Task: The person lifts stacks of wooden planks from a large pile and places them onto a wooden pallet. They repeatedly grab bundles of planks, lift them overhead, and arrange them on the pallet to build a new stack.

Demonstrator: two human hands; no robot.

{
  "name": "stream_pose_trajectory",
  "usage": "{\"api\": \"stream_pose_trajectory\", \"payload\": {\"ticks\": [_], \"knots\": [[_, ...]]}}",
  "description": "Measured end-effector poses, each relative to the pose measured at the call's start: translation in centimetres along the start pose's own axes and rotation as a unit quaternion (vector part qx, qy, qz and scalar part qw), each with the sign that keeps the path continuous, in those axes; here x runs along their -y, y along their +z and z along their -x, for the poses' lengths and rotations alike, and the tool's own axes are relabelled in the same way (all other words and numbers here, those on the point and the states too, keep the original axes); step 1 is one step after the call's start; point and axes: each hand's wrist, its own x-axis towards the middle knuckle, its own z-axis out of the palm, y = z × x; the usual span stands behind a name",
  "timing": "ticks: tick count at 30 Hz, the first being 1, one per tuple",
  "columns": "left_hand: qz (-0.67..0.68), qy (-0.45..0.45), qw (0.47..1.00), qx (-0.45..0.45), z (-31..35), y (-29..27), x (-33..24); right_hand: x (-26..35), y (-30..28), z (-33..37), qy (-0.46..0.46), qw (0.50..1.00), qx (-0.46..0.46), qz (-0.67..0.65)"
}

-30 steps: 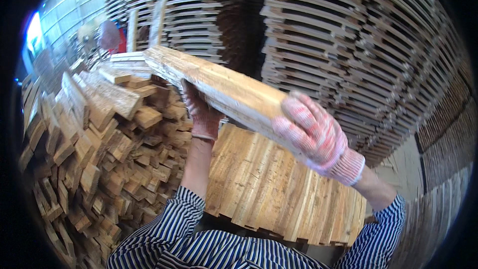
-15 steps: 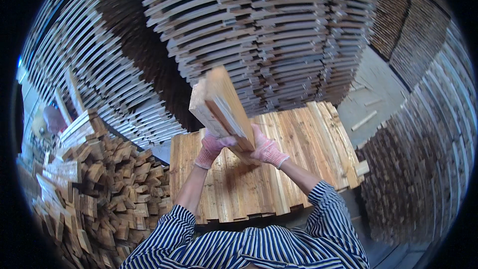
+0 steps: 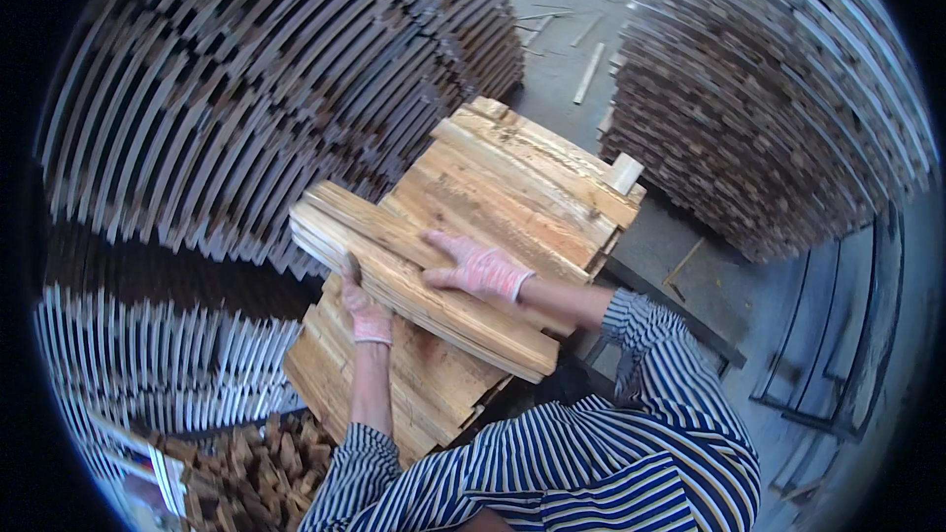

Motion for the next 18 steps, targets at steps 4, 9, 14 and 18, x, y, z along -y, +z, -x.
{"api": "stream_pose_trajectory", "payload": {"ticks": [4,9,14,18], "knots": [[0.017,-0.038,0.997,-0.072,-2.4,-6.8,6.0,-8.2,-8.5,-1.2,0.073,0.986,-0.014,0.148],[-0.034,-0.057,0.989,-0.132,-2.6,-6.7,9.4,-17.2,-20.6,-3.4,0.148,0.937,-0.119,0.292],[-0.045,-0.031,0.99,-0.132,-2.6,-5.1,9.4,-23.7,-19.8,-5.2,0.19,0.926,-0.11,0.307],[0.022,-0.071,0.989,-0.13,-2.5,-5.0,8.9,-20.5,-18.8,-7.0,0.217,0.909,-0.072,0.349]]}}
